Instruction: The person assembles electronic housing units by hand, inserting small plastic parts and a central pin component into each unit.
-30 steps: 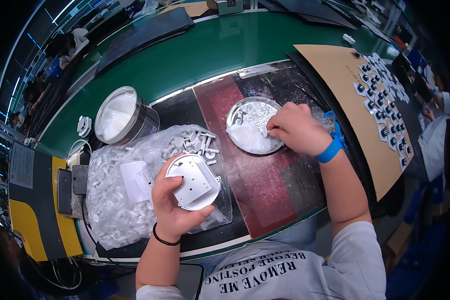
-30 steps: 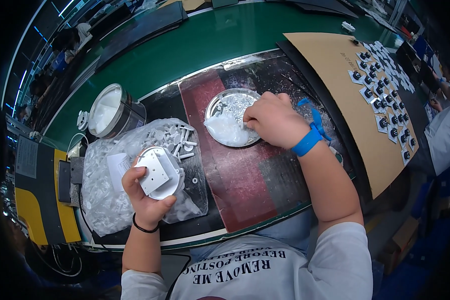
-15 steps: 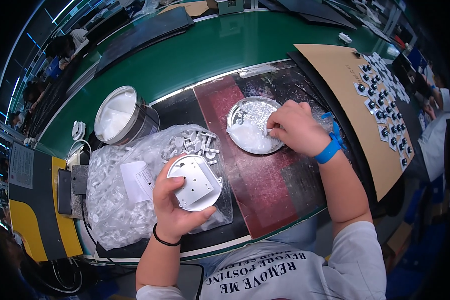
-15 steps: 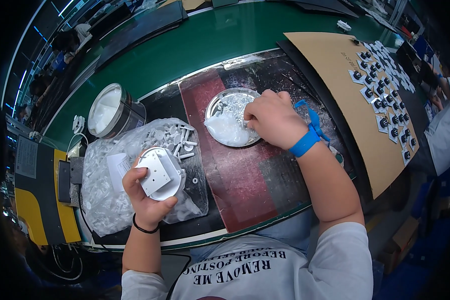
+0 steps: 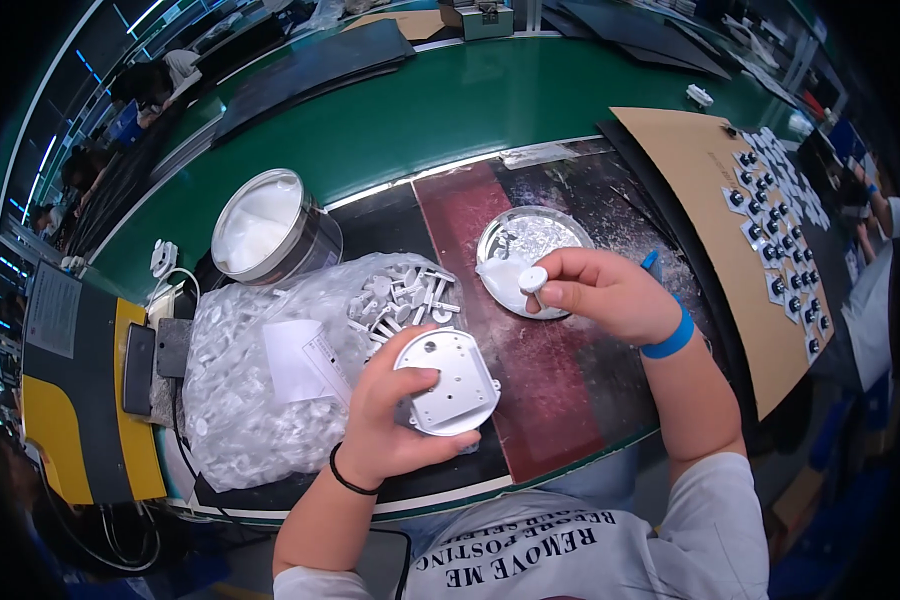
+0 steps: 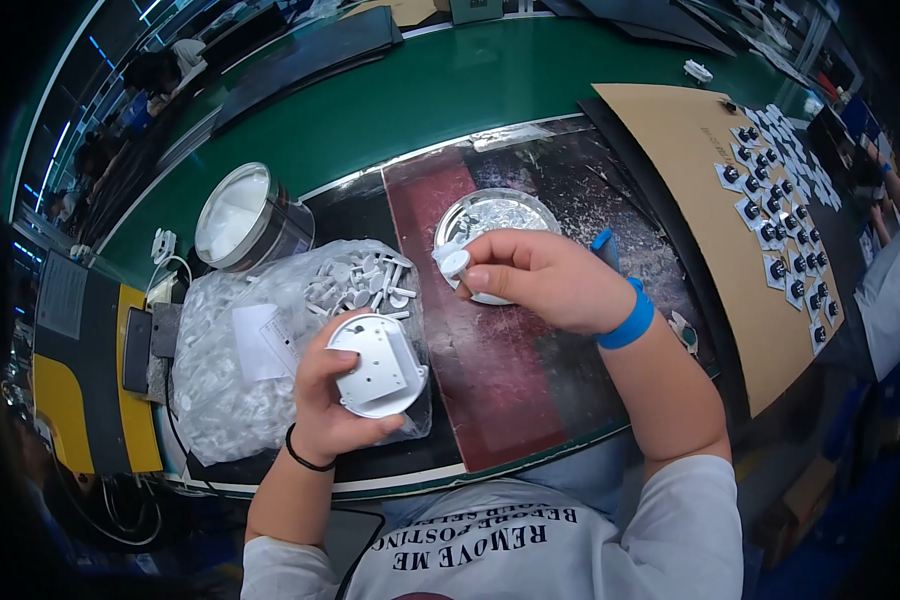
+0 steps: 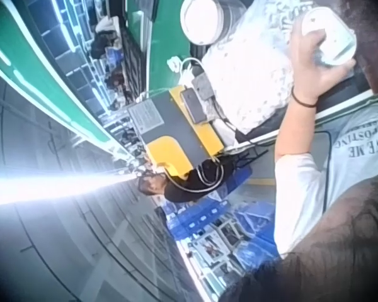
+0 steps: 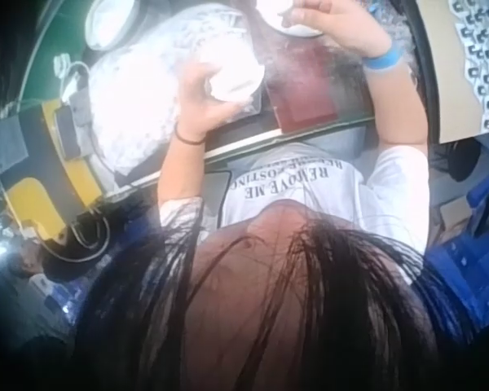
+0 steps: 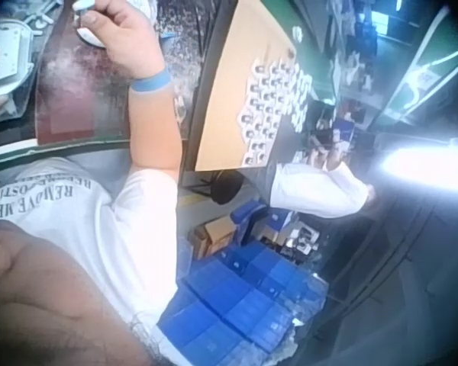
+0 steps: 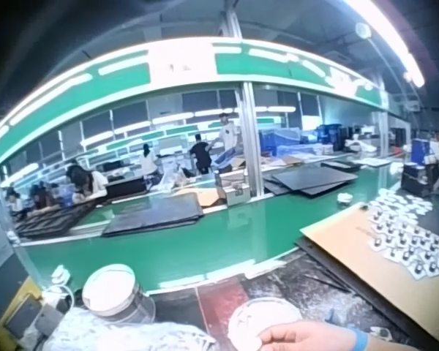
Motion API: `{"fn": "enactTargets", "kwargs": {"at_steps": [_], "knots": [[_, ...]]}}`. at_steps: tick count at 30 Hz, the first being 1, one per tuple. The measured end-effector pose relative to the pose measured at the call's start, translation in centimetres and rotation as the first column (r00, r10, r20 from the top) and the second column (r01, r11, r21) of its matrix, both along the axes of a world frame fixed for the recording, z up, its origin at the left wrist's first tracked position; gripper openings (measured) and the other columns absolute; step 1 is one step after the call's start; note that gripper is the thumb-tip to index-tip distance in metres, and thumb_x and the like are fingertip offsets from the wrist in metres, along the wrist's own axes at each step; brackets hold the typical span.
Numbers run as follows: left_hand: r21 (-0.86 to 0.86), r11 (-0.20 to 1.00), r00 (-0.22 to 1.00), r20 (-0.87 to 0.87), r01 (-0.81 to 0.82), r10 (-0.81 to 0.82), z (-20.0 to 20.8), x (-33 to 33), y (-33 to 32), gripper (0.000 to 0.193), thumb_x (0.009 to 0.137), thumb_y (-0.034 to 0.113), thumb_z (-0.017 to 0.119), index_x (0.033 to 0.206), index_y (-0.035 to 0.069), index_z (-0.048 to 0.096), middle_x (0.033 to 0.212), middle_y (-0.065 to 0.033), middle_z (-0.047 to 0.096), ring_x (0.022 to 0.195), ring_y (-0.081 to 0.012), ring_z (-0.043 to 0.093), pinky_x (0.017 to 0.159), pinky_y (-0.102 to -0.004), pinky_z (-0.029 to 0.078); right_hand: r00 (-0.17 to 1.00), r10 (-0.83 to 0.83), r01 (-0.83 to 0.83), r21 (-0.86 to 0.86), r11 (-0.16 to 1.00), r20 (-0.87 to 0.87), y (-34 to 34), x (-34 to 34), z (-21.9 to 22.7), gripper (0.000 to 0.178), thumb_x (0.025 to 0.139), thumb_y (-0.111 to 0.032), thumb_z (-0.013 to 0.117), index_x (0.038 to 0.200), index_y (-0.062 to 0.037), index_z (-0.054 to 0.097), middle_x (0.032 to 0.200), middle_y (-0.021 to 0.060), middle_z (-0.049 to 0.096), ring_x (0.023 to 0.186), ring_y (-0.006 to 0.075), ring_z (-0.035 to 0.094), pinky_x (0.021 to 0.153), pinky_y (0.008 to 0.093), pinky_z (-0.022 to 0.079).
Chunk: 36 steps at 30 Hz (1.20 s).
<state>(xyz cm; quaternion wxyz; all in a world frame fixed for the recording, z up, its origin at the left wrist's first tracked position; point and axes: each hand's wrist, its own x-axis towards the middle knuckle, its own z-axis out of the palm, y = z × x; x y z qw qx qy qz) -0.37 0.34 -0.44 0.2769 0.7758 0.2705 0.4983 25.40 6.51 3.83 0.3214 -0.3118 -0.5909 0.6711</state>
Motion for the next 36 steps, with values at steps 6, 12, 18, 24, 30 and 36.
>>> {"fn": "enactTargets", "kwargs": {"at_steps": [6,12,18,24,30,36], "knots": [[-0.041,0.995,0.993,-0.073,0.092,-0.094,0.7,0.9,-0.3,0.067,0.056,0.019,0.083,0.111,0.015,0.045,0.118,-0.0256,0.047,0.102,-0.039,0.054,0.084,-0.0408,0.046,0.987,0.003,-0.015,-0.073,0.997,-0.161,-1.5,-2.2,-0.2,0.022,0.089,-0.01,0.053,0.108,0.0007,0.055,0.097,0.0046,0.06,0.093,0.0108,0.055,0.086,0.0256,0.042],[-0.055,0.993,0.991,-0.076,0.105,-0.109,0.6,1.2,-0.4,0.061,0.058,0.02,0.082,0.108,0.013,0.048,0.118,-0.0243,0.046,0.102,-0.0388,0.053,0.083,-0.0408,0.046,0.965,-0.116,0.05,-0.271,0.961,-0.234,-3.3,-4.6,-0.2,0.022,0.086,-0.009,0.057,0.107,-0.0014,0.055,0.1,0.0075,0.061,0.095,0.0147,0.056,0.087,0.0296,0.043],[-0.034,0.993,0.991,-0.077,0.11,-0.112,0.6,1.3,-0.3,0.061,0.058,0.021,0.082,0.108,0.011,0.048,0.118,-0.024,0.046,0.102,-0.0389,0.052,0.084,-0.0407,0.045,0.96,-0.129,0.054,-0.289,0.956,-0.249,-3.8,-5.1,-0.5,0.02,0.087,-0.009,0.056,0.105,-0.0018,0.055,0.101,0.0083,0.061,0.096,0.0148,0.056,0.086,0.0297,0.044],[-0.029,0.994,0.99,-0.094,0.101,-0.104,0.6,1.3,-0.3,0.061,0.059,0.021,0.081,0.108,0.011,0.048,0.118,-0.0241,0.046,0.104,-0.0391,0.052,0.085,-0.0404,0.044,0.964,-0.117,0.049,-0.275,0.96,-0.237,-3.9,-5.1,-0.5,0.019,0.087,-0.009,0.056,0.105,-0.0021,0.055,0.101,0.0082,0.061,0.095,0.0144,0.056,0.085,0.0292,0.045],[-0.035,0.994,0.99,-0.092,0.102,-0.105,0.6,1.3,-0.3,0.061,0.059,0.021,0.082,0.109,0.011,0.048,0.119,-0.0238,0.045,0.105,-0.0387,0.052,0.086,-0.0405,0.044,0.962,-0.126,0.066,-0.239,0.969,-0.244,-4.1,-5.3,-0.6,0.018,0.088,-0.01,0.056,0.104,-0.0022,0.055,0.101,0.0082,0.062,0.095,0.0141,0.056,0.085,0.0288,0.045],[-0.035,0.995,0.99,-0.103,0.094,-0.098,0.5,1.2,-0.3,0.061,0.059,0.021,0.082,0.109,0.011,0.048,0.119,-0.0238,0.046,0.105,-0.0388,0.052,0.086,-0.0401,0.044,0.957,-0.118,0.049,-0.254,0.966,-0.264,-4.1,-5.2,-0.7,0.018,0.087,-0.011,0.056,0.103,-0.0021,0.057,0.102,0.0084,0.062,0.095,0.0132,0.055,0.084,0.0274,0.044]]}}
